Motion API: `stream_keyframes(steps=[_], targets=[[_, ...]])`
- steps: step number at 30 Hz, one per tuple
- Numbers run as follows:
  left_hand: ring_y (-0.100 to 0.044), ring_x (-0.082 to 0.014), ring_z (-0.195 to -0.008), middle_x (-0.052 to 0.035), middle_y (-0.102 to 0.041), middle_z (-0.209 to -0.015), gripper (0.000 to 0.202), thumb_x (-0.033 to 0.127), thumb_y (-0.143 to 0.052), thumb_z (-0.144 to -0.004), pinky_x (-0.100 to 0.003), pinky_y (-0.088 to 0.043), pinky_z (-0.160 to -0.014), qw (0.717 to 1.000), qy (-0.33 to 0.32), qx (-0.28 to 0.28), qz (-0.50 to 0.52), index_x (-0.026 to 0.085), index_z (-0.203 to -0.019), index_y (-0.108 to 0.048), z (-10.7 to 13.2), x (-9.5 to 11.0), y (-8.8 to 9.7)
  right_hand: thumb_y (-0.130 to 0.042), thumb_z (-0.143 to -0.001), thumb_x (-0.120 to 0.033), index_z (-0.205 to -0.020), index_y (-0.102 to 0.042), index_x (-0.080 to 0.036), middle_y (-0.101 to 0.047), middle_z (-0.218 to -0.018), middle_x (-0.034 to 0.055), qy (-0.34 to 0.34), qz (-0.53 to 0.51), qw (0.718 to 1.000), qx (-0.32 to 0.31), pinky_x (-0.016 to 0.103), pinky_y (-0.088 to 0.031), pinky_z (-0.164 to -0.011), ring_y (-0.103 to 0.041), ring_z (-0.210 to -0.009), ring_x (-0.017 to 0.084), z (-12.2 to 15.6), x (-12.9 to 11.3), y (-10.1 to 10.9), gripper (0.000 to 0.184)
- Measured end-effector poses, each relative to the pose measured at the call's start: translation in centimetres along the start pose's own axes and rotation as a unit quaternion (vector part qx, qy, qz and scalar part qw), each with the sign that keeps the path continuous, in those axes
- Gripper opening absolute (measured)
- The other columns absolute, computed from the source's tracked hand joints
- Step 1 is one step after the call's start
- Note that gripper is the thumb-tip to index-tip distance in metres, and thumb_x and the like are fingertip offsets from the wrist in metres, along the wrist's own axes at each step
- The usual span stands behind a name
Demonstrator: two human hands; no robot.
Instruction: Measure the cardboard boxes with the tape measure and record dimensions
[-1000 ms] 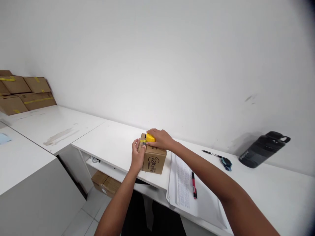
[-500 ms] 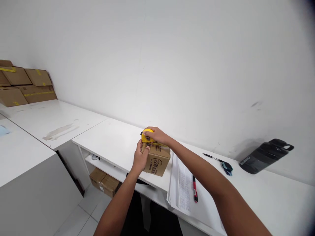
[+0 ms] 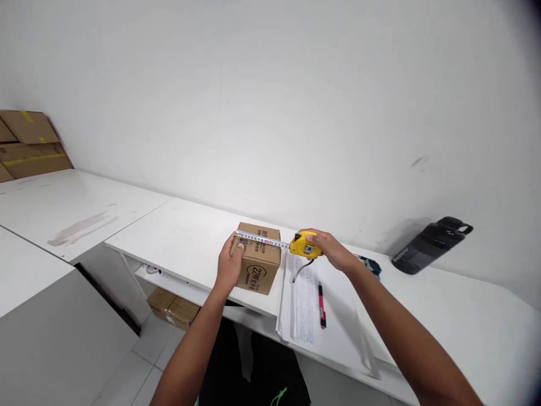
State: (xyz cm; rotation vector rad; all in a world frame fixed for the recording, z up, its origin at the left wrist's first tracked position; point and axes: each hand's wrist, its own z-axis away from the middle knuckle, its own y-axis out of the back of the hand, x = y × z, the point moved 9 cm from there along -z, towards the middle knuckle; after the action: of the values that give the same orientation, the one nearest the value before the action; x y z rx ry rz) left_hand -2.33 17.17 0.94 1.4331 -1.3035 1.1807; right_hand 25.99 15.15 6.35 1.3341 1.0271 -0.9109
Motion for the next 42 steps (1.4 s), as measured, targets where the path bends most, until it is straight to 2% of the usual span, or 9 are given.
stream_keyframes(steps=[4, 10, 15, 18, 21, 24, 30, 36, 42], targets=[[-0.053, -0.0260, -0.130, -0.0082, -0.056, -0.142, 0.050, 0.030, -0.053, -0.090, -0.040, -0.042, -0.110, 1.000, -0.010, 0.015, 0.001, 0.021, -0.138, -0.054, -0.3, 0.3, 0.1, -0.061, -0.076, -0.057, -0.106, -0.067, -0.018, -0.067, -0.091, 0.0075, 0.021, -0.031, 0.999, 0.014, 0.029, -0.050, -0.056, -0.062, -0.075, 0.021, 0.2, -0.1, 0.4, 0.049], [-0.054, -0.0279, -0.129, -0.0075, -0.049, -0.148, 0.058, 0.036, -0.051, -0.092, -0.041, -0.045, -0.107, 0.998, 0.041, 0.028, 0.042, 0.025, -0.148, -0.042, 0.8, -0.2, 0.2, -0.061, -0.079, -0.048, -0.102, -0.070, -0.020, -0.068, -0.099, 0.0061, 0.090, 0.016, 0.993, 0.072, 0.027, -0.051, -0.060, -0.061, -0.082, 0.019, -0.8, -5.1, -1.4, 0.037], [0.000, -0.0242, -0.153, -0.0052, -0.004, -0.166, 0.075, 0.046, -0.046, -0.094, -0.044, -0.007, -0.124, 0.988, 0.010, 0.136, -0.069, 0.022, -0.157, -0.013, 5.4, 0.8, 0.1, -0.061, -0.077, -0.050, -0.111, -0.068, -0.020, -0.067, -0.103, 0.0066, 0.087, -0.015, 0.990, 0.109, 0.027, -0.052, -0.058, -0.061, -0.081, 0.019, -2.3, -7.6, -4.4, 0.045], [0.012, -0.0229, -0.152, -0.0071, 0.005, -0.166, 0.075, 0.046, -0.040, -0.096, -0.048, 0.004, -0.122, 0.983, -0.014, 0.151, -0.105, 0.020, -0.157, -0.006, 6.7, 1.8, 0.2, -0.060, -0.077, -0.053, -0.106, -0.070, -0.021, -0.068, -0.100, 0.0063, 0.088, -0.035, 0.992, 0.085, 0.026, -0.051, -0.055, -0.062, -0.078, 0.018, -3.2, -8.5, -7.0, 0.044], [-0.002, -0.0241, -0.153, -0.0074, -0.011, -0.165, 0.061, 0.047, -0.037, -0.097, -0.047, -0.003, -0.123, 0.978, -0.065, 0.175, -0.093, 0.024, -0.152, -0.026, 5.1, 3.4, 2.6, -0.057, -0.078, -0.058, -0.100, -0.070, -0.022, -0.069, -0.101, 0.0051, 0.112, -0.024, 0.991, 0.068, 0.027, -0.051, -0.061, -0.062, -0.084, 0.019, -4.1, -9.6, -9.7, 0.044], [-0.039, -0.0245, -0.140, -0.0110, -0.046, -0.148, 0.051, 0.046, -0.050, -0.091, -0.039, -0.030, -0.116, 0.983, -0.069, 0.173, -0.008, 0.023, -0.138, -0.047, 1.9, 2.9, 5.3, -0.054, -0.080, -0.065, -0.090, -0.068, -0.020, -0.069, -0.090, 0.0048, 0.116, 0.025, 0.991, 0.063, 0.027, -0.048, -0.062, -0.060, -0.076, 0.018, -5.3, -10.1, -12.0, 0.048], [-0.064, -0.0199, -0.091, -0.0057, -0.068, -0.098, 0.041, 0.052, -0.063, -0.080, -0.033, -0.051, -0.084, 0.997, -0.008, 0.031, 0.070, 0.016, -0.102, -0.061, -0.7, -0.8, 3.7, -0.051, -0.082, -0.067, -0.076, -0.060, -0.019, -0.062, -0.071, 0.0034, 0.097, 0.091, 0.991, 0.030, 0.026, -0.041, -0.054, -0.051, -0.058, 0.014, -7.4, -9.2, -14.9, 0.049], [-0.061, -0.0169, -0.080, -0.0021, -0.066, -0.087, 0.036, 0.049, -0.063, -0.080, -0.029, -0.049, -0.073, 0.996, -0.007, 0.069, 0.051, 0.017, -0.094, -0.062, -0.3, -0.7, 3.7, -0.052, -0.081, -0.065, -0.084, -0.066, -0.019, -0.066, -0.077, 0.0039, 0.114, 0.127, 0.985, 0.033, 0.026, -0.042, -0.054, -0.054, -0.063, 0.015, -5.9, -9.0, -13.7, 0.048], [-0.060, -0.0177, -0.080, -0.0024, -0.065, -0.085, 0.031, 0.046, -0.061, -0.080, -0.029, -0.049, -0.072, 0.996, -0.005, 0.082, 0.035, 0.017, -0.091, -0.062, -0.4, -0.5, 4.0, -0.058, -0.080, -0.061, -0.097, -0.071, -0.020, -0.069, -0.085, 0.0060, 0.061, 0.088, 0.994, 0.038, 0.026, -0.047, -0.048, -0.058, -0.064, 0.017, -0.5, -6.2, -8.9, 0.046]])
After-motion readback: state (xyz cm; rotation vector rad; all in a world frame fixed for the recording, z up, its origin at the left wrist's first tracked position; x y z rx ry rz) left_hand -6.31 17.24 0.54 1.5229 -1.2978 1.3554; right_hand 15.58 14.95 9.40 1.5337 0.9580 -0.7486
